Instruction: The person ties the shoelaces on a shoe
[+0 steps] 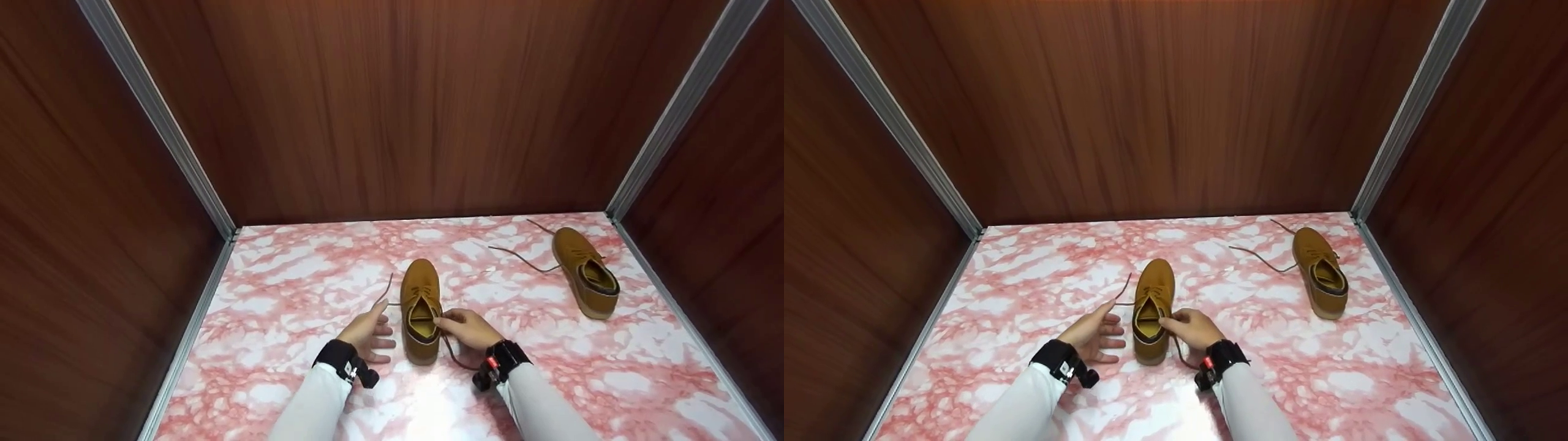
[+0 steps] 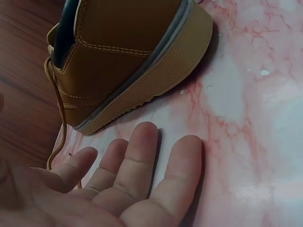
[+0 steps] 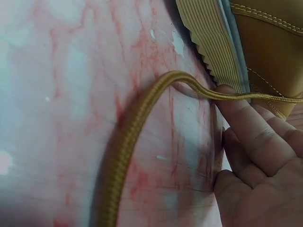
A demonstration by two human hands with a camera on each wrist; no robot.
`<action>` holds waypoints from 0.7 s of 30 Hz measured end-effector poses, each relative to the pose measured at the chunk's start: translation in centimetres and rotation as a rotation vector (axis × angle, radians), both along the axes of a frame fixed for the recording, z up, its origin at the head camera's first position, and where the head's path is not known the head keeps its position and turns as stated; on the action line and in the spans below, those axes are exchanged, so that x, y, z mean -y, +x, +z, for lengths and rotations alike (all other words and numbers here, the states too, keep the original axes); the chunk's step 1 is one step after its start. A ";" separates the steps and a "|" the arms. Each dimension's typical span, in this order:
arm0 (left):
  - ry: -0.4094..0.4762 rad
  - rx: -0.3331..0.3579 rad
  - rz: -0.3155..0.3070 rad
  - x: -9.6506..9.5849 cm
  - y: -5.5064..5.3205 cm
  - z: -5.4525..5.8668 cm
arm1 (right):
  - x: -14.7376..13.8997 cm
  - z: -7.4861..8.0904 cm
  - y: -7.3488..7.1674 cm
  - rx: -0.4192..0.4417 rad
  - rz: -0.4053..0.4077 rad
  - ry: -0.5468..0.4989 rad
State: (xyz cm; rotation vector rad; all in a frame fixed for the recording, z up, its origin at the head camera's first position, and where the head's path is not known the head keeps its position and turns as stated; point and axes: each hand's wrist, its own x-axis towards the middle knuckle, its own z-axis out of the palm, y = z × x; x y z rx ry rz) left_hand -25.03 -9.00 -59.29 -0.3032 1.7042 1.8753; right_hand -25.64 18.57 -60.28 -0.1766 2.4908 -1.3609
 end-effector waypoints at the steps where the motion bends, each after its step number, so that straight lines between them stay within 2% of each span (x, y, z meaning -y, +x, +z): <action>1: 0.006 0.004 0.008 0.0 -0.1 0.1 | 0.0 0.0 0.0 0.003 -0.001 0.000; 7: 0.037 0.035 0.062 -0.1 -0.7 0.7 | -0.1 0.2 0.0 0.004 0.008 -0.001; 13: 0.066 0.079 0.138 -0.1 -1.3 0.8 | 0.0 0.1 -0.1 -0.003 0.007 0.004; 21: 0.041 0.086 0.197 -0.6 -1.5 0.9 | -0.1 -0.3 -0.1 -0.016 0.005 0.025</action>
